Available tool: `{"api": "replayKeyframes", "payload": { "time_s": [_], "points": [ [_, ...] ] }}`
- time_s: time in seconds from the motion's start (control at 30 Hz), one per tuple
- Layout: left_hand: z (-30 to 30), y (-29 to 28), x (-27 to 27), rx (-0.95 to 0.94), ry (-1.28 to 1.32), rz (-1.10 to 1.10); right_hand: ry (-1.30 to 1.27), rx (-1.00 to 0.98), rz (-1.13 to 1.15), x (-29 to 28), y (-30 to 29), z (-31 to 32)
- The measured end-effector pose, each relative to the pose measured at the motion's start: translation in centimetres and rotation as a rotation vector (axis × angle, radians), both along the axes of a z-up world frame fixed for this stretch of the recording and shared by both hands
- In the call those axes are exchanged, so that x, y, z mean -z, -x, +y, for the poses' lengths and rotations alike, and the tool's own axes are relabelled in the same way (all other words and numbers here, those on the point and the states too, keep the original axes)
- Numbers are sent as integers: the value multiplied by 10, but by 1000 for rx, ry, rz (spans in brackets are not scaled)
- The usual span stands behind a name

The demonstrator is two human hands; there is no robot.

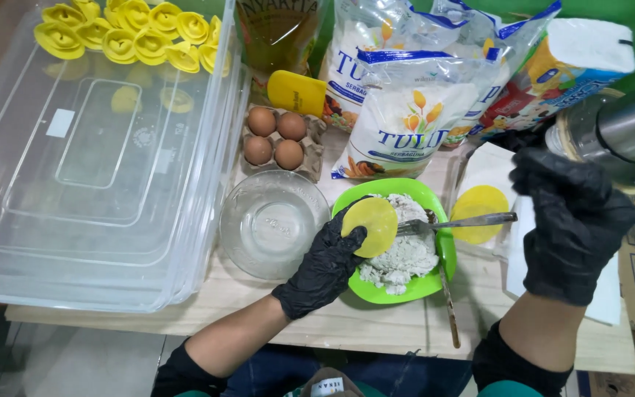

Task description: Filling and folding individual pieces of dough to create shaped pastries

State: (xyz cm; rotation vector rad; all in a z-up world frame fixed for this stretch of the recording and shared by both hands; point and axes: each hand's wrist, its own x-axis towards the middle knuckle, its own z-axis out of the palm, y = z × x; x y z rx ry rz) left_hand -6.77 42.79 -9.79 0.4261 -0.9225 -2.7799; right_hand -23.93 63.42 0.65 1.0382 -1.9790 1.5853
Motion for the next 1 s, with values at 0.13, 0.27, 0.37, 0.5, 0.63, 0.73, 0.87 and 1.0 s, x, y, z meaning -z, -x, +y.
{"api": "replayKeyframes", "payload": {
  "time_s": [0.13, 0.27, 0.37, 0.5, 0.63, 0.73, 0.87, 1.0],
  "points": [
    [1, 3, -11, -30, -9, -48, -157, -300, -227, 0, -51, -48],
    [0, 5, -8, -29, 101, -29, -479, -238, -50, 36, -56, -86],
    [-3, 6, 19, -9, 183, -11, -455, -328, -183, 14, -66, -87],
    [-4, -6, -3, -148, 302, 233, -285, -484, -401, 11, -56, -70],
    [-1, -9, -12, -16, -161, 412, -349, -618, -318, 42, -41, -60],
    [0, -2, -31, 31, -371, 113, -423, -572, -162, 42, -44, -62],
    [-6, 7, -59, -116, -477, -256, -759, -163, 457, 65, -8, -37],
    [-9, 1, -69, -158, -455, -241, -820, -92, 483, 64, 2, -20]
  ]
}}
